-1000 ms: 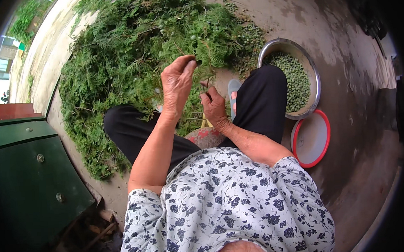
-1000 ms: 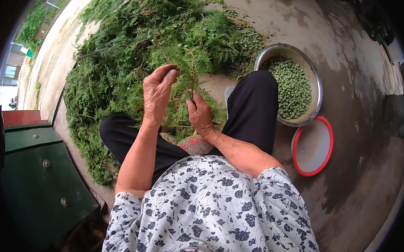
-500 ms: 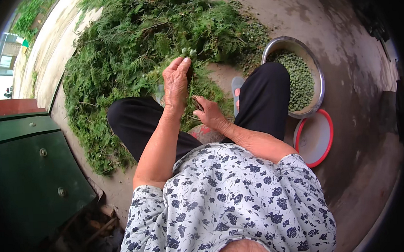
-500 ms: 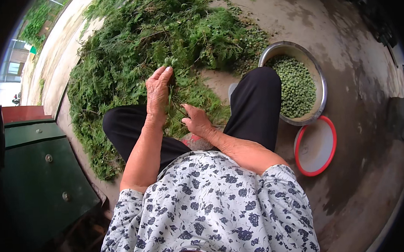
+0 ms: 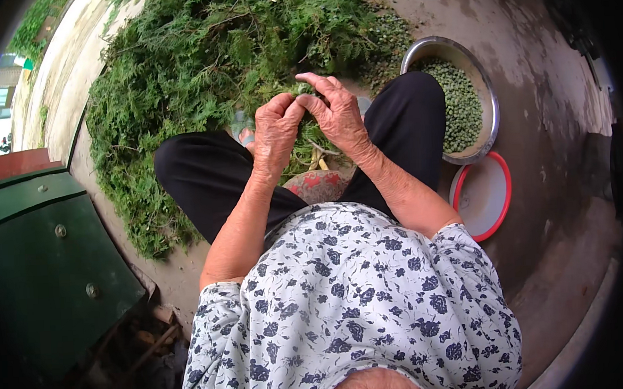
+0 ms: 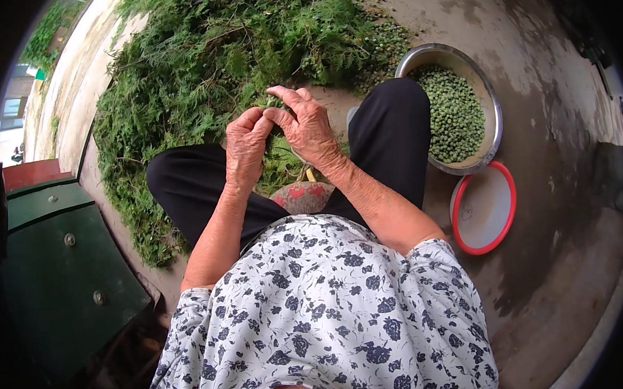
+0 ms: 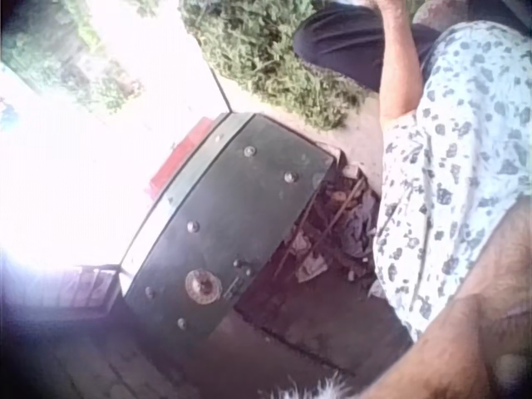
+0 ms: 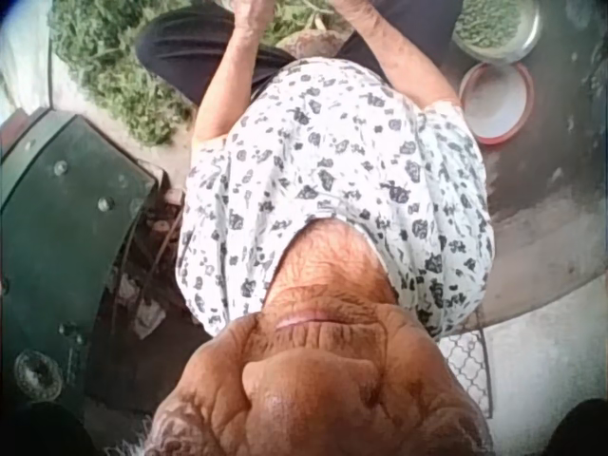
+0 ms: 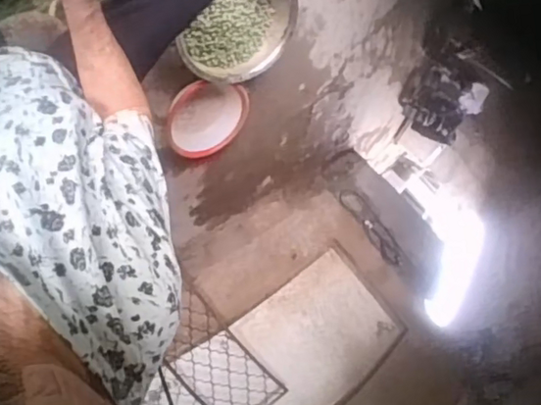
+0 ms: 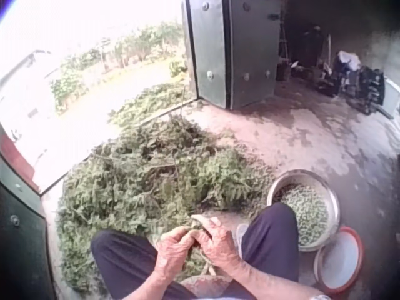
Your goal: Picking small green seeds or fruit from coniferous plant branches into a metal bowl.
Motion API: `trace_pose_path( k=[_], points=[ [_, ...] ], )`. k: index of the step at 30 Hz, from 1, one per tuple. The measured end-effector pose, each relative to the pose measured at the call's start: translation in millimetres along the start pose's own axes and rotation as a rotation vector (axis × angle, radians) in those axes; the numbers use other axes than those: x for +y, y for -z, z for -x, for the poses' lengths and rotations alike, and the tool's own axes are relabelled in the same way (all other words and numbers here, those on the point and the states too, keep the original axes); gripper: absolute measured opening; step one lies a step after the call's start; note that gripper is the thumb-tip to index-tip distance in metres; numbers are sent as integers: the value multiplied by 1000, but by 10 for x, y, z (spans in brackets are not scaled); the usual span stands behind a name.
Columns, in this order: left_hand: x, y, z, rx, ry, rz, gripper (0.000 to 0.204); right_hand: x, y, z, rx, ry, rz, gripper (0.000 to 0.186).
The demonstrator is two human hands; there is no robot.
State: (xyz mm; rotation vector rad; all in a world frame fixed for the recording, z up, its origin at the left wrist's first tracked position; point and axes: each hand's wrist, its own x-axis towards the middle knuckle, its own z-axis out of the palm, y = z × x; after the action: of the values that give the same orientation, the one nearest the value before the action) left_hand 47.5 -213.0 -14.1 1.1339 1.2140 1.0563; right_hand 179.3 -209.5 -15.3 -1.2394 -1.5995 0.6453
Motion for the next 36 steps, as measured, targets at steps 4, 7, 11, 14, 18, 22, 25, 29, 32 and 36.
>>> trace_pose_path(
  k=[4, 7, 11, 14, 18, 22, 25, 29, 32, 36],
  points=[
    [57, -20, 33, -23, -80, -232, 9, 53, -44, 39, 38, -11, -102, 26],
    [92, -36, 42, 6, 57, -137, 6, 1, -2, 35, -19, -301, -369, 21],
    [68, -40, 7, 3, 183, 207, 4, 22, 27, 52, -122, -701, -864, 20],
    [135, -65, 26, 12, 243, 307, 4, 191, 29, 85, -132, -784, -1176, 21],
    [158, 4, -1, 95, 321, 409, 3, 281, 69, 35, -68, -736, -1319, 21],
    [112, 88, -17, 91, 327, 476, 7, 301, 143, -20, -12, -783, -1438, 13],
    [108, 60, -29, 91, 305, 496, 9, 433, 199, -30, -26, -720, -1269, 15],
    [68, 91, -26, 115, 285, 524, 7, 346, 595, -230, 241, -366, -444, 13],
    [98, 77, -30, 104, 280, 511, 6, 373, 1245, -340, 438, -240, 401, 23],
    [186, -66, -21, 80, 278, 493, 6, 758, 1593, -299, 566, -67, 821, 30]
  ],
)
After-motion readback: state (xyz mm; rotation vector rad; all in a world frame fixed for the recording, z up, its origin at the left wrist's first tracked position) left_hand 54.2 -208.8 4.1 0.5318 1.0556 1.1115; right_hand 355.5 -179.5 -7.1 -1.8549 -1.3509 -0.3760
